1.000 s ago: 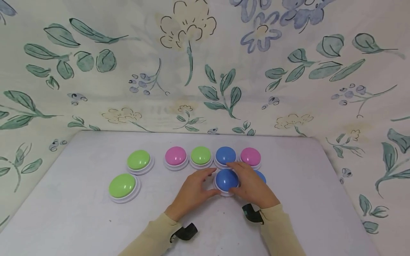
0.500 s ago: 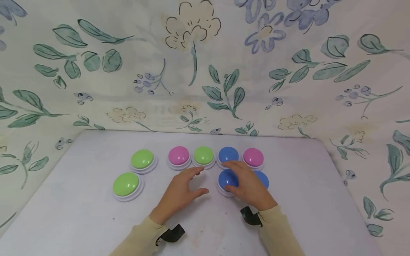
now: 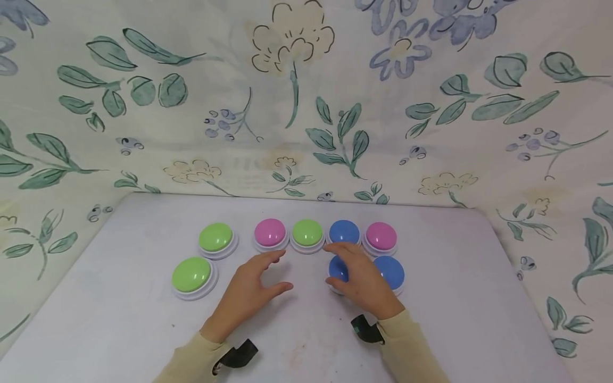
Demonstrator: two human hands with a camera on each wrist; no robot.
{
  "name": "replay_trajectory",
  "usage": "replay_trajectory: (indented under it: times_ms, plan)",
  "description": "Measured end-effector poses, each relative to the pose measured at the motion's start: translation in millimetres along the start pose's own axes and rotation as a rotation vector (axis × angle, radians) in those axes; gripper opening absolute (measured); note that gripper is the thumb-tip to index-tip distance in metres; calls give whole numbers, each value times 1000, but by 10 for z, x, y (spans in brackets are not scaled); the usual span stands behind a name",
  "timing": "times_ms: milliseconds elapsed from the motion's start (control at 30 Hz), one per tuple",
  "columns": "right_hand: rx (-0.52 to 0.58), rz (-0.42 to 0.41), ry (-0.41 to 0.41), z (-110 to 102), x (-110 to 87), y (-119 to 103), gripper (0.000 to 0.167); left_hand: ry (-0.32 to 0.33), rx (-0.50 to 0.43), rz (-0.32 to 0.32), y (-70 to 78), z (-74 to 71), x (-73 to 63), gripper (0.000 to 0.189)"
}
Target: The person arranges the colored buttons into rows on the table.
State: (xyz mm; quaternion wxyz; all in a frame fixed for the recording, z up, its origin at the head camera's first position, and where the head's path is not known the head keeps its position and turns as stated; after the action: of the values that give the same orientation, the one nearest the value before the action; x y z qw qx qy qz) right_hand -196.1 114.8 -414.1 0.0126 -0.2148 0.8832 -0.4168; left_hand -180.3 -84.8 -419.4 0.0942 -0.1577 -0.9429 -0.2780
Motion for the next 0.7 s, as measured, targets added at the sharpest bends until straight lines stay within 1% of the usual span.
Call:
replay_trajectory:
  times_ms: [200,433,700]
  plan:
    - [17,-14,-2,104,44,-67,64,13,30,-22,-103,-104,-58,67]
    - [64,-4,-6,257,123,-142,63,29,59,-28,-211,-217,-121,67]
    - [135,-51,12,398,234,-258,68,45,86,-55,-356,-348,-192,70]
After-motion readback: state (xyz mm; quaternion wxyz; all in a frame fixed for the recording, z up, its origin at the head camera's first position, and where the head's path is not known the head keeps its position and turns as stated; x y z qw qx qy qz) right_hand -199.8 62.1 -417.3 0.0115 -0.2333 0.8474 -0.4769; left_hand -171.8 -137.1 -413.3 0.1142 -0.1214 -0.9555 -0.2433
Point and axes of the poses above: each hand's wrist, its own x-axis towards the middle knuckle, its own z-axis out of the palm, y = z × x, the point moved 9 cm from there along x, towards the middle knuckle, and after that the axes turned 10 degrees about x, right-handed, at the moved point
